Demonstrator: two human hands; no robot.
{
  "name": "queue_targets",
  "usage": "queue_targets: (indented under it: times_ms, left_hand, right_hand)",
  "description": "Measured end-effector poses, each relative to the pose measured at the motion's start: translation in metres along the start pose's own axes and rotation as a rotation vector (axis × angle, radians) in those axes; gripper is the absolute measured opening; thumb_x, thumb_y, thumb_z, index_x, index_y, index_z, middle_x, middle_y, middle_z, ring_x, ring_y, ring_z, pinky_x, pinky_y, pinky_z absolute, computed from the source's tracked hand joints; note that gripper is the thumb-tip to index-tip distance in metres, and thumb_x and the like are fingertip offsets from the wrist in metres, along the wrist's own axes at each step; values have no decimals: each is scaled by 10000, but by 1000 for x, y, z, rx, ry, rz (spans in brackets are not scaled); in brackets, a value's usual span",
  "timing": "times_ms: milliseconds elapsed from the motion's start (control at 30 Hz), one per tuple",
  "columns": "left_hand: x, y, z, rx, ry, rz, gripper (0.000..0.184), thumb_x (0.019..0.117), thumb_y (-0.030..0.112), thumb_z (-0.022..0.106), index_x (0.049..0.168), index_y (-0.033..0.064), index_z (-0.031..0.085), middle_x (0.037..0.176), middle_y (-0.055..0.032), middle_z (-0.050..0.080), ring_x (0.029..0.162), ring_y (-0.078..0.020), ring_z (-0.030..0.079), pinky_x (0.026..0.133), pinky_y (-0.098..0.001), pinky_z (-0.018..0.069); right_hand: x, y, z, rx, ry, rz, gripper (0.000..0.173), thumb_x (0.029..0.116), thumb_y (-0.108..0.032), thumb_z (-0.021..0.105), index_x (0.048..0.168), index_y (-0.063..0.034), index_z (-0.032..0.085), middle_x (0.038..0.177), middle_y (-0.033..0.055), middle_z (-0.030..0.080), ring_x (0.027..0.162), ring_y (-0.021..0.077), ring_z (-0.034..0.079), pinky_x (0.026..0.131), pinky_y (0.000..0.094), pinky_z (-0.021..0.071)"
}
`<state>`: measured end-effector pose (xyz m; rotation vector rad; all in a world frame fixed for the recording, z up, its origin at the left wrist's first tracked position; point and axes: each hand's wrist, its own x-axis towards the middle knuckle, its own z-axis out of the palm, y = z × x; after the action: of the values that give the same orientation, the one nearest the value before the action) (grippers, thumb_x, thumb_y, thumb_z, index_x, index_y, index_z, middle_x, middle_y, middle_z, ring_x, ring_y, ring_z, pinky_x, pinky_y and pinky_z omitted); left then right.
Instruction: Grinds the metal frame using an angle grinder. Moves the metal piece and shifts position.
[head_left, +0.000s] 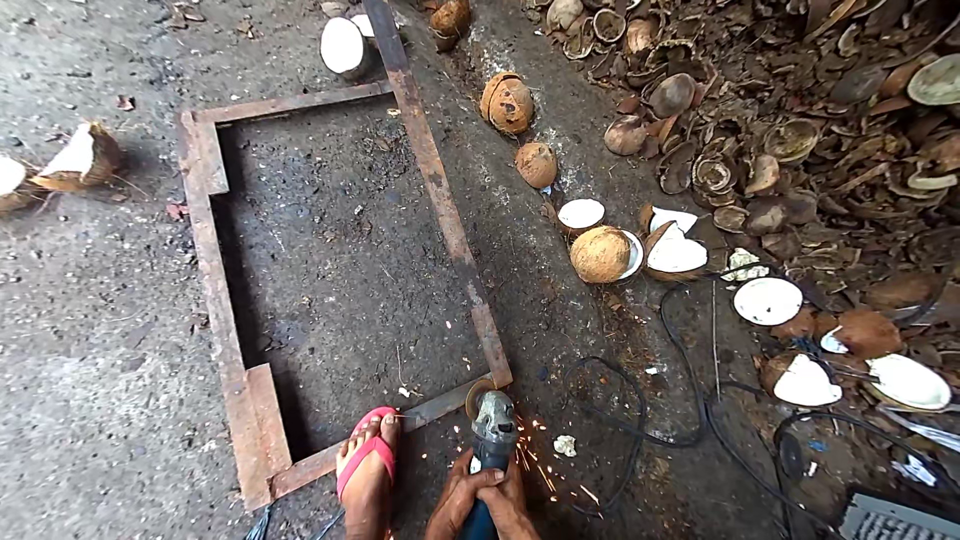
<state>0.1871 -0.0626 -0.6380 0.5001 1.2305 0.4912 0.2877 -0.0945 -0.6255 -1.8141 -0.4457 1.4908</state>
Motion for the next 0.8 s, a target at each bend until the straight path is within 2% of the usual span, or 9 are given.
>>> queue_targets:
  times_ms: [200,300,433,500,667,733,800]
  left_hand:
    - [1,-3,0,-16,-2,13,626,676,224,809,1234,5,631,1059,-111,738,974,-192,718,900,-392,594]
    - [0,-3,2,-24,1,9,622,672,214,797,1230,-1,627,1055,-116,737,964,-193,718,895,-392,594]
    - [0,-2,3,-17,-4,9,626,681,222,794,1246,7,632,1085,-112,733,993,-190,710,919,-395,585]
    - [0,0,3,-15,-3,9,612,686,231,794,1233,6,637,1067,-112,738,973,-195,717,905,-403,592]
    - [-2,0,5,-18,14,-21,728,678,241,801,1325,-4,576,1148,-145,708,1034,-221,698,936,-425,577]
    - [-3,1,6,-49,6,-8,670,686,213,795,1291,3,600,1079,-124,735,963,-205,721,889,-413,602]
    - [-5,3,7,-70,-3,-6,630,714,178,779,1285,-8,591,1064,-125,727,949,-204,713,877,-407,597]
  right_hand:
    - [-1,1,-1,-1,0,3,911,571,-12,774,1412,68,433,1236,220,627,1114,237,636,962,396,542]
    - [-5,-1,-1,15,-12,60,789,628,22,762,1362,85,477,1178,218,645,1071,234,642,937,399,542]
    - [-4,-2,-3,5,-23,42,892,610,12,765,1428,72,413,1246,228,617,1125,245,625,971,407,534]
    - [-3,-4,-2,6,-11,27,890,598,12,769,1415,74,423,1229,224,626,1108,240,637,955,401,546]
    - [-8,-12,-3,-22,-28,73,795,665,26,755,1394,96,446,1197,228,637,1089,235,636,952,403,541]
    - [-6,-10,-3,-22,-26,68,807,636,15,760,1380,89,458,1186,230,641,1074,249,645,935,418,551]
    - [-3,-8,-3,-24,-24,49,847,600,-2,761,1385,79,453,1190,221,642,1075,243,648,932,411,555]
